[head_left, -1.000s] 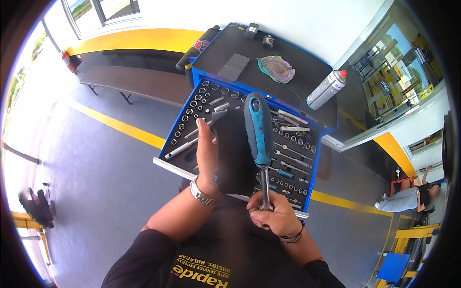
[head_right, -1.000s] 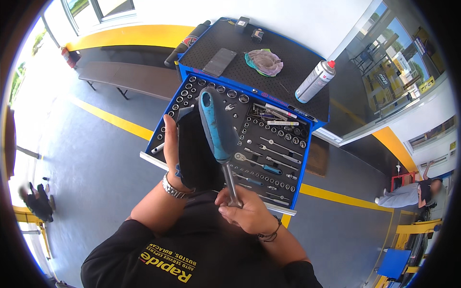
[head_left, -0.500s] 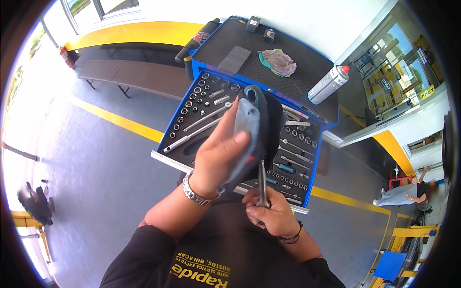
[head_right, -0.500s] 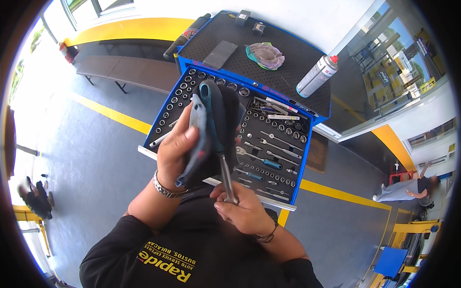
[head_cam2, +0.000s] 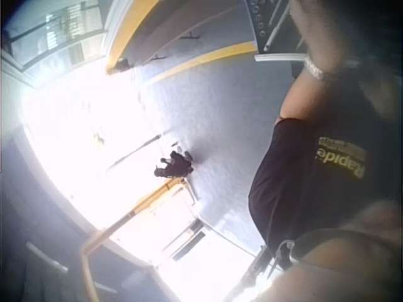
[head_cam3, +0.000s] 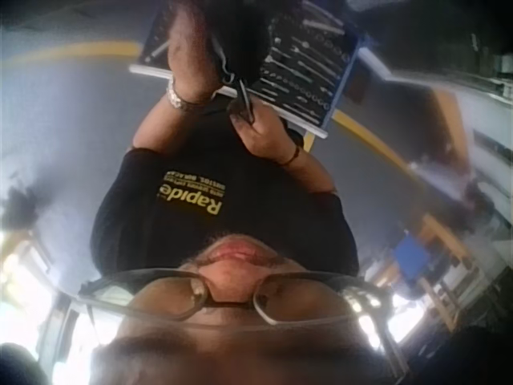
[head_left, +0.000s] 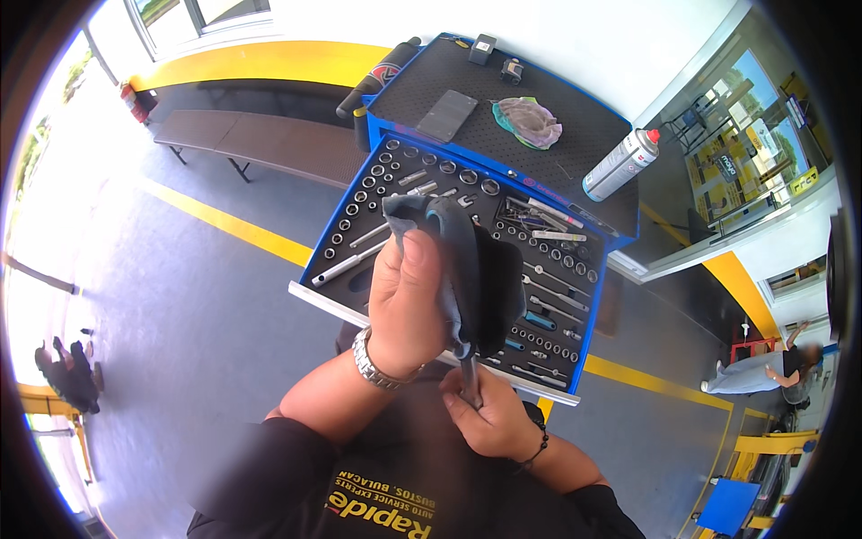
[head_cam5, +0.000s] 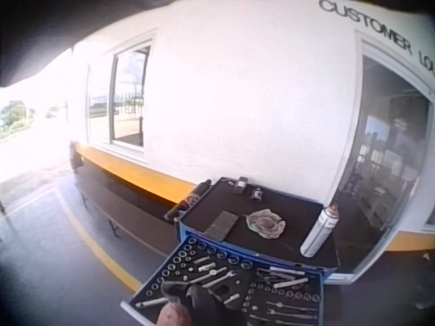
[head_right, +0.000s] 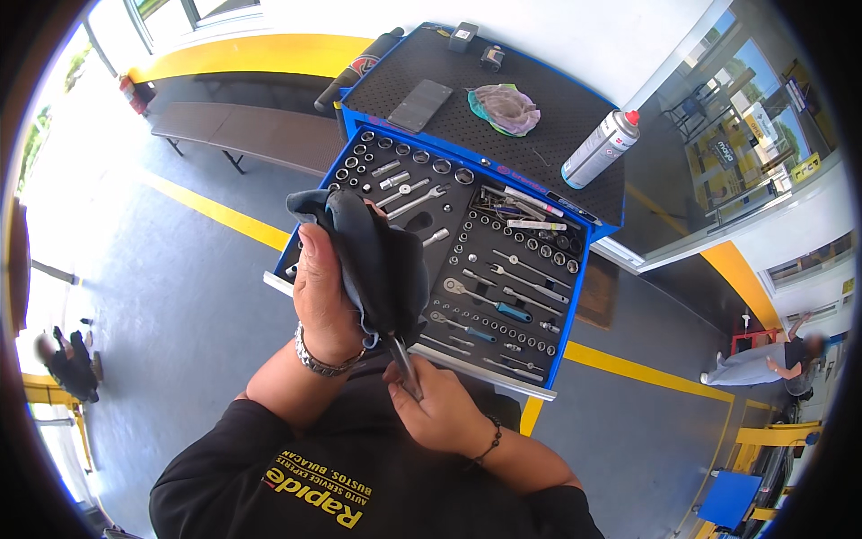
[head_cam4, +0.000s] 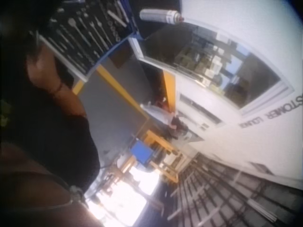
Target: The person cleans various hand tools from a blue toolbox using a spray can and a cloth. They pick up items such as a ratchet, a screwdriver, and a torque wrench, spray them, and wipe them down before placing them back into the drawer.
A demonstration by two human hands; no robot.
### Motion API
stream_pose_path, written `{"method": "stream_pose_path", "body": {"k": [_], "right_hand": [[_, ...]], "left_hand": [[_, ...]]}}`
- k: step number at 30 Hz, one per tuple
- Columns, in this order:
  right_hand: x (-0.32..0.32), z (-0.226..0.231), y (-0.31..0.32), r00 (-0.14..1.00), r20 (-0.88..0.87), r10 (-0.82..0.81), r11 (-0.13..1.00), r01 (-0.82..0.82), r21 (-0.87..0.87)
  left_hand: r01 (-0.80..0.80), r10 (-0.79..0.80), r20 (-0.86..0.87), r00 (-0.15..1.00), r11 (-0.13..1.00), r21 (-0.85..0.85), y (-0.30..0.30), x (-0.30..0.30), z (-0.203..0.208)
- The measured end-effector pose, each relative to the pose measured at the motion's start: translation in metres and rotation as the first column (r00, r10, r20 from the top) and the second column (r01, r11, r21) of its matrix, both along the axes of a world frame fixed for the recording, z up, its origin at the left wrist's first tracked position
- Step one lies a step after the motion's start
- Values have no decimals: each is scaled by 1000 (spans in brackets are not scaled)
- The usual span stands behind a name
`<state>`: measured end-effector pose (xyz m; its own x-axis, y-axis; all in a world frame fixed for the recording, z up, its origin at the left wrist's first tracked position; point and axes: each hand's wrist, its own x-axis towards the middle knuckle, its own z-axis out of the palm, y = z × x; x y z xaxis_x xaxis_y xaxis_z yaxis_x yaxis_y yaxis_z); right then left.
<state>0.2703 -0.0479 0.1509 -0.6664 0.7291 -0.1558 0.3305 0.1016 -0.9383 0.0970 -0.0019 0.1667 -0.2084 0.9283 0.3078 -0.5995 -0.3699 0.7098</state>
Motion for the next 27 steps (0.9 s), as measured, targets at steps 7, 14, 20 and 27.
{"method": "stream_pose_path", "body": {"k": [7,14,20,27], "right_hand": [[5,-15,-3,985,-151,-80,992,64,-112],[12,5,0,932,-319,-171,831,-38,-555],[8,-5,-2,964,-178,-199,972,172,-159],[2,-6,-3,984,-34,-177,969,180,168]], "left_hand": [[-56,61,-165,984,998,31,5,10,-3],[156,-88,-384,919,976,151,7,15,-5],[64,4,-477,879,990,126,4,10,3],[34,-28,44,999,989,-144,14,7,5]]}}
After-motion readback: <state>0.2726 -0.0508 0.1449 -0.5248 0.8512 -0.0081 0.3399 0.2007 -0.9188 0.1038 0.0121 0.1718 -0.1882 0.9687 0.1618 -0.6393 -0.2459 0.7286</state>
